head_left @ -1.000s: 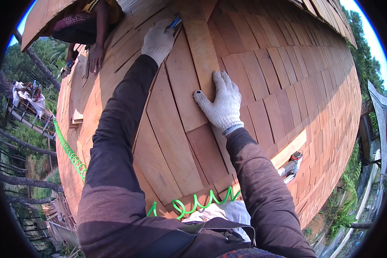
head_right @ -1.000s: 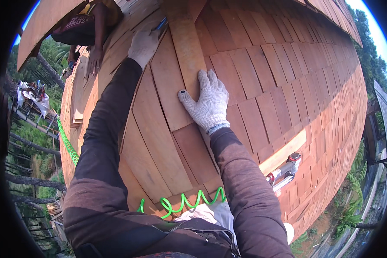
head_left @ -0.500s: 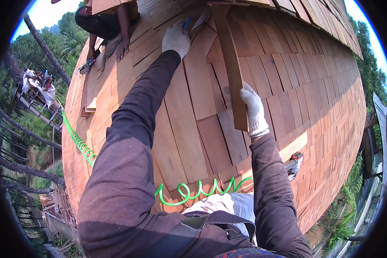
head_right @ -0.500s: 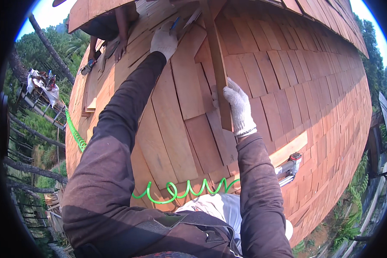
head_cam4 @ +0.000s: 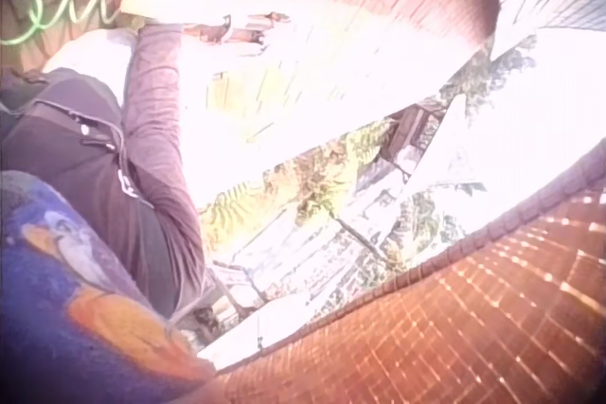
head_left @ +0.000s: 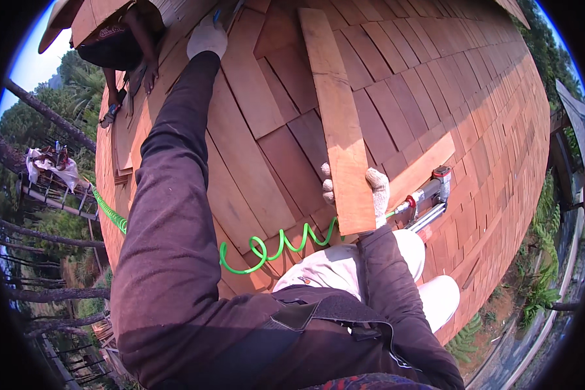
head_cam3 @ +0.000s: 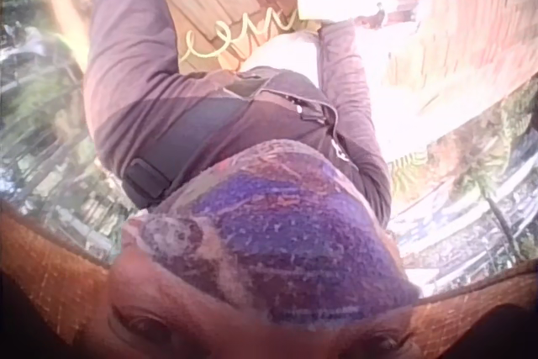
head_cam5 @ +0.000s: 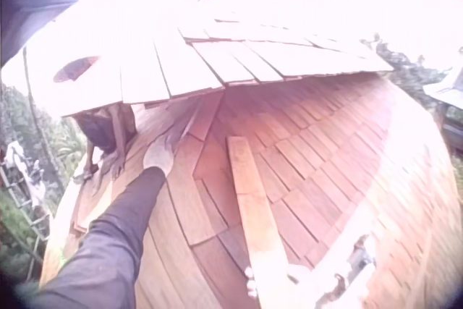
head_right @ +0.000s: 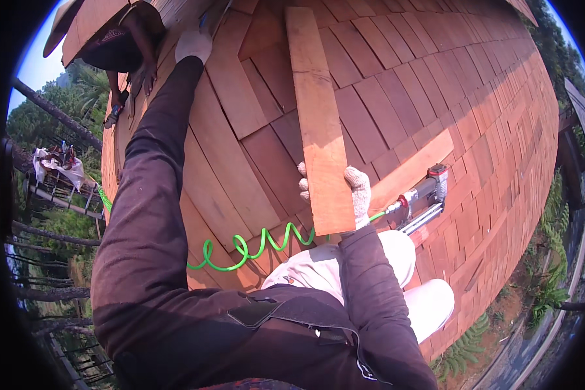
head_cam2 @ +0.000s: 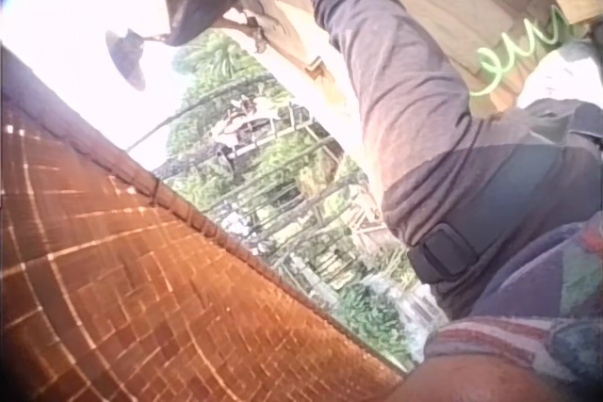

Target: The person positions wooden shingles onto a sloped roof and secures them using a pneumatic nail gun. They use a blue pen to mark a shingle held on their lap before placing and nailing it.

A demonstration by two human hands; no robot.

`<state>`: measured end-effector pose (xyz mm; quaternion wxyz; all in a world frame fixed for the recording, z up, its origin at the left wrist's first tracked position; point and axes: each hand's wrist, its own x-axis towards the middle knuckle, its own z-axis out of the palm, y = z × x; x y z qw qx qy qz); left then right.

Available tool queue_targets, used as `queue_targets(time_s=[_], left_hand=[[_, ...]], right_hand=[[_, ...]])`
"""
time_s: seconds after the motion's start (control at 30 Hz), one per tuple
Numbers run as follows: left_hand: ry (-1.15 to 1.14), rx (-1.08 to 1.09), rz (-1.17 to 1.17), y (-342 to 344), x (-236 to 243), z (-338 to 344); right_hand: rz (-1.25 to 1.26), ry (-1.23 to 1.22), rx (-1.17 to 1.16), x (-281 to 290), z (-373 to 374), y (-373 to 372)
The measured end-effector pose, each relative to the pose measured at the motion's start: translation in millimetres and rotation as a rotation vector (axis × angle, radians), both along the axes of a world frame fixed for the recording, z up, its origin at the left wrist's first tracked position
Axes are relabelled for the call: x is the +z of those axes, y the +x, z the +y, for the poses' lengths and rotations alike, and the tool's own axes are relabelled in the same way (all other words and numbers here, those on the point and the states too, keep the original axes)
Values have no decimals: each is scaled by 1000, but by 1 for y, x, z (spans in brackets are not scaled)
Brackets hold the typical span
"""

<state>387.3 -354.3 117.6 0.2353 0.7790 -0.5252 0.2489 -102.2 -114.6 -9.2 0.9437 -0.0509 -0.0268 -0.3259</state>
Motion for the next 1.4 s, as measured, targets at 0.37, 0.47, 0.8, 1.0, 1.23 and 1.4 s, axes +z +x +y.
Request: queue_targets(time_s=[0.37, 0.47, 0.8, 1.0, 1.23, 1.4], left_hand=[[16, 67, 103, -51, 15, 10], [53, 95, 75, -40, 22, 16], [-207, -388, 343, -151, 7, 82], [39, -842, 1605, -308, -9, 184], [50, -1255, 1773, -373, -42, 219], [199, -1265, 2095, -394, 0, 246]], right_hand=[[731, -327, -280, -32, 11, -11], [668, -313, -213, -33, 15, -9], [708, -272, -221, -21, 46, -38], [735, -247, -218, 0, 78, -70], [1144, -498, -316, 45, 110, -107], [1658, -975, -478, 70, 121, -121]])
